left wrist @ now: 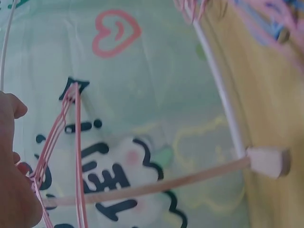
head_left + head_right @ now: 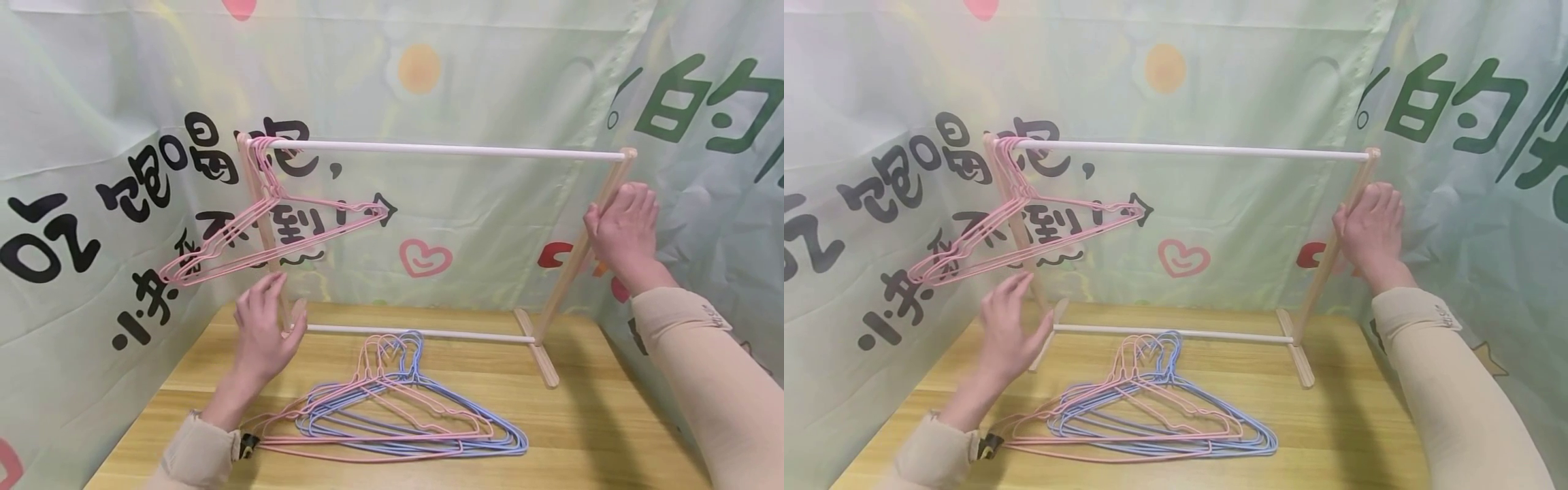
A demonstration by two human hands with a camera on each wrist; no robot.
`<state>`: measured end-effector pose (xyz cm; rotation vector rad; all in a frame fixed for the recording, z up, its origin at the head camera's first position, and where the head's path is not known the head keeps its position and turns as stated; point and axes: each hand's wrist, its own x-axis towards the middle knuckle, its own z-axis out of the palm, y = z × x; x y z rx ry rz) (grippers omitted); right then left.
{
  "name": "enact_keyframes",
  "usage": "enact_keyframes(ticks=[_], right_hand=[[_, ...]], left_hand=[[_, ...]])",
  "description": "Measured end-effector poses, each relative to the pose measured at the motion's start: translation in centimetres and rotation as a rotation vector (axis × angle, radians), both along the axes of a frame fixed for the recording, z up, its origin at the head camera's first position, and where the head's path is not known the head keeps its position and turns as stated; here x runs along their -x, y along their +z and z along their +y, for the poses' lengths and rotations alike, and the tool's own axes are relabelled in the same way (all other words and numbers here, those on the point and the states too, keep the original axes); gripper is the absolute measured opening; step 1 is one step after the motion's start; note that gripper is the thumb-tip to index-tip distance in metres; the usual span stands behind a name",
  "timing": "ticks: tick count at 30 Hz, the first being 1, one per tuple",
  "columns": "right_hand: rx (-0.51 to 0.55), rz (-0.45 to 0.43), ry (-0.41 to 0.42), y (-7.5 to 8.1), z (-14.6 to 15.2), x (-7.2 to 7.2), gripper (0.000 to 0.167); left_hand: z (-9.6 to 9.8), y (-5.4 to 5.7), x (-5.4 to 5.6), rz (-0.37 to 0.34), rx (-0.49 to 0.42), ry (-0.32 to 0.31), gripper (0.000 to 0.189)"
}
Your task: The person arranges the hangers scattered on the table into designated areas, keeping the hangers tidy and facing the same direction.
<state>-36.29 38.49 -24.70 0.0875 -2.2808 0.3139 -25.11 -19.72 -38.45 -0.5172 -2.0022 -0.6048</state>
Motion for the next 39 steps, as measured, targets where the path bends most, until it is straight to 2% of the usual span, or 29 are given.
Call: enact_keyframes(ticks=[7, 12, 22, 27, 32, 39], right_hand=[[0.0, -0.017, -0.007, 0.1, 0.0, 0.0, 0.04], [0.008, -0.024, -0.01, 0.3, 0.0, -0.1, 0.041], [0.008, -0.032, -0.009, 0.2, 0.1, -0.1, 0.042], [0.008, -0.033, -0.007, 0.2, 0.0, -0.1, 0.041], [0.008, -0.029, -0.005, 0.2, 0.0, -0.1, 0.041], [-0.009, 0.071, 0.032, 0.0, 0.1, 0.2, 0.037]], left_hand=[[1.8, -2.3, -1.2, -0.011, 0.032, -0.082, 0.069], [2.8, -3.5, -2.1, -0.096, 0.064, -0.136, 0.069], [4.4, -6.3, -3.4, -0.178, 0.236, -0.197, 0.068], [4.8, -7.6, -4.1, -0.258, 0.318, -0.213, 0.07], [4.9, -8.6, -4.7, -0.373, 0.411, -0.232, 0.072], [4.9, -9.4, -5.1, -0.531, 0.539, -0.254, 0.077]])
